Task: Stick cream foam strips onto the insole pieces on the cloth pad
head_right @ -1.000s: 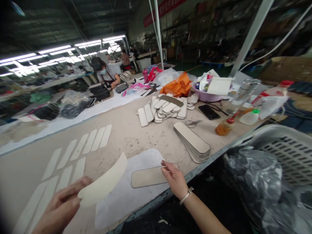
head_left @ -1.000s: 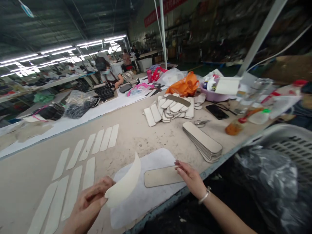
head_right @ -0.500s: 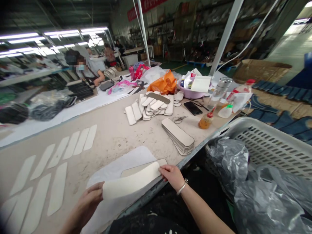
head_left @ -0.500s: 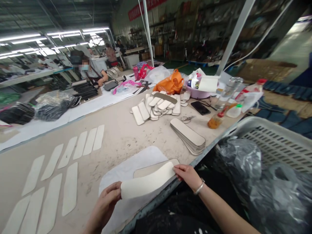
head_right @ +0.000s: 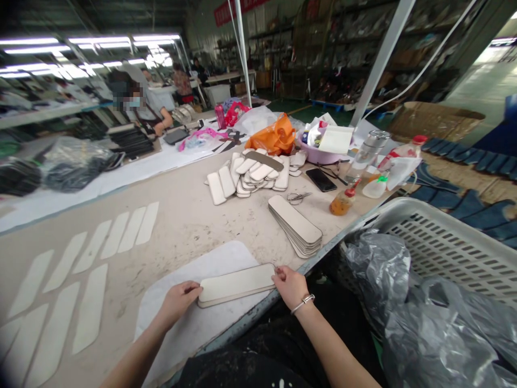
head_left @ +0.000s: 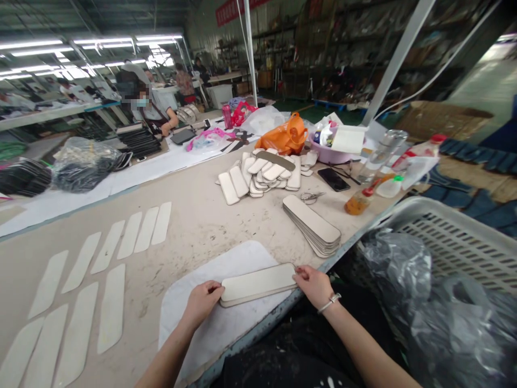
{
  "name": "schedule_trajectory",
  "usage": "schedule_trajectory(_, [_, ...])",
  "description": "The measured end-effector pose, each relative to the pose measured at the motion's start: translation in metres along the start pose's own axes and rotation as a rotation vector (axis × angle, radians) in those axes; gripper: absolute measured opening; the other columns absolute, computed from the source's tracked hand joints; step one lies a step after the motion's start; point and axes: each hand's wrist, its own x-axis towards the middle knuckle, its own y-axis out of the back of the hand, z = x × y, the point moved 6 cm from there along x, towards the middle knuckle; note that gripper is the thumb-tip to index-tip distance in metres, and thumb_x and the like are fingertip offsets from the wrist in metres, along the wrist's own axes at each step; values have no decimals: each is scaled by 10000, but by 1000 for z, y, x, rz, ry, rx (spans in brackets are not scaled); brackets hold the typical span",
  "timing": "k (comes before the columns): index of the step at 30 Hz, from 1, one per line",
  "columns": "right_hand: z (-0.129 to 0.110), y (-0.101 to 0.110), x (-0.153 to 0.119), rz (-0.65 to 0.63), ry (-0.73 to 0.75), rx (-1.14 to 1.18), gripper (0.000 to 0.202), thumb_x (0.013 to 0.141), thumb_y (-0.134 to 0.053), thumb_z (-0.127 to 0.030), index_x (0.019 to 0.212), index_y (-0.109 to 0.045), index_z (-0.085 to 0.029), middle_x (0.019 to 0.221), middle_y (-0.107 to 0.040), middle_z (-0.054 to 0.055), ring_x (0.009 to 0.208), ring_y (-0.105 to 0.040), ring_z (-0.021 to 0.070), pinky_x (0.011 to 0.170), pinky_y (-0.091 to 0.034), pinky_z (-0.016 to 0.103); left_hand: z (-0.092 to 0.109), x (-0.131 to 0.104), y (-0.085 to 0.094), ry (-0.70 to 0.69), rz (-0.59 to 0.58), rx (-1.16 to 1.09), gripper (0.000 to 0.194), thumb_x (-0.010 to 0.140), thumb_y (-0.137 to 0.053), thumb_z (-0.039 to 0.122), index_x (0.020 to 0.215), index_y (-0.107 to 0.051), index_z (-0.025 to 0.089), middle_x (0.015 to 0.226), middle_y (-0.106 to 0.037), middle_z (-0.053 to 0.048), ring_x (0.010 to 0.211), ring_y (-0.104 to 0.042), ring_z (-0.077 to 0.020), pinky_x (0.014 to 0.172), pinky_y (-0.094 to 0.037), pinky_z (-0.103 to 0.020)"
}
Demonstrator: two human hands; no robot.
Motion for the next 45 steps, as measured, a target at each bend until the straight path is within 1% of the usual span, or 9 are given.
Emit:
schedule_trajectory(5, [1, -2, 1, -20, -13, -86, 190, 737, -553, -312, 902, -554, -216, 654, -688, -11, 680, -651, 206, 671, -434, 312, 5, -2, 2, -11, 3, 167, 193, 766, -497, 253, 717, -674, 191, 715, -685, -5, 705, -608, -169, 648, -393, -259])
schedule_trajectory(15, [6, -3, 7, -52, -5, -175, 330, 724, -537, -400, 996, -543, -213, 675, -688, -4, 682, -659, 223, 651, -441, 315, 4, -8, -5, -19, 85, 252, 89, 736, -552, 207, 711, -637, 193, 714, -649, -6, 694, -578, -161, 644, -384, -261])
schedule_trajectory(19, [8, -3, 6, -47, -3, -177, 352, 721, -520, -421, 1006, -550, -216, 684, -690, -3, 706, -664, 234, 659, -446, 329, -5, -17, 0, -16, 190, 223, 150, 748, -610, 255, 869, -605, 167, 775, -615, -22, 671, -567, -151, 656, -438, -274])
schedule_trajectory(22, [10, -5, 7, -64, -5, -183, 353, 727, -516, -433, 1008, -551, -223, 701, -694, -7, 740, -667, 231, 665, -448, 326, -3, -31, 5, -257, 277, 158, 222, 797, -602, 256, 994, -594, 154, 931, -617, -73, 784, -593, -165, 742, -488, -299])
schedule_trajectory(24, [12, -5, 7, -70, -5, -192, 365, 726, -516, -446, 1014, -551, -224, 707, -695, -10, 753, -668, 230, 669, -446, 325, 3, -42, 0, -480, 235, 147, 215, 847, -565, 252, 1042, -607, 172, 1039, -618, -99, 938, -587, -190, 836, -489, -324])
schedule_trajectory(26, [13, -5, 8, -65, -7, -198, 384, 717, -515, -463, 1016, -551, -224, 708, -696, -9, 763, -667, 234, 674, -445, 331, 6, -51, -8, -608, 156, 158, 208, 884, -532, 248, 1061, -625, 192, 1073, -628, -99, 997, -570, -196, 870, -485, -340])
schedule_trajectory(29, [11, -5, 7, -76, -17, -201, 408, 708, -505, -487, 1017, -547, -224, 708, -696, -5, 775, -666, 243, 686, -447, 341, 4, -55, -16, -627, 129, 154, 209, 910, -503, 245, 1050, -652, 200, 1041, -655, -94, 948, -583, -186, 840, -504, -350])
schedule_trajectory(37, [6, -3, 6, -64, -20, -160, 395, 697, -511, -480, 996, -540, -223, 677, -683, -4, 739, -664, 244, 676, -451, 345, 2, -57, -16, -686, 258, 123, 163, 876, -568, 209, 988, -686, 200, 971, -683, -81, 896, -603, -167, 789, -533, -308])
schedule_trajectory(45, [3, -5, 6, -60, -32, -136, 304, 738, -552, -285, 1029, -529, -197, 648, -668, -22, 670, -648, 199, 665, -429, 303, 8, -60, -15, -810, 348, 119, 148, 859, -593, 161, 974, -678, 200, 930, -672, -62, 869, -609, -158, 744, -552, -289])
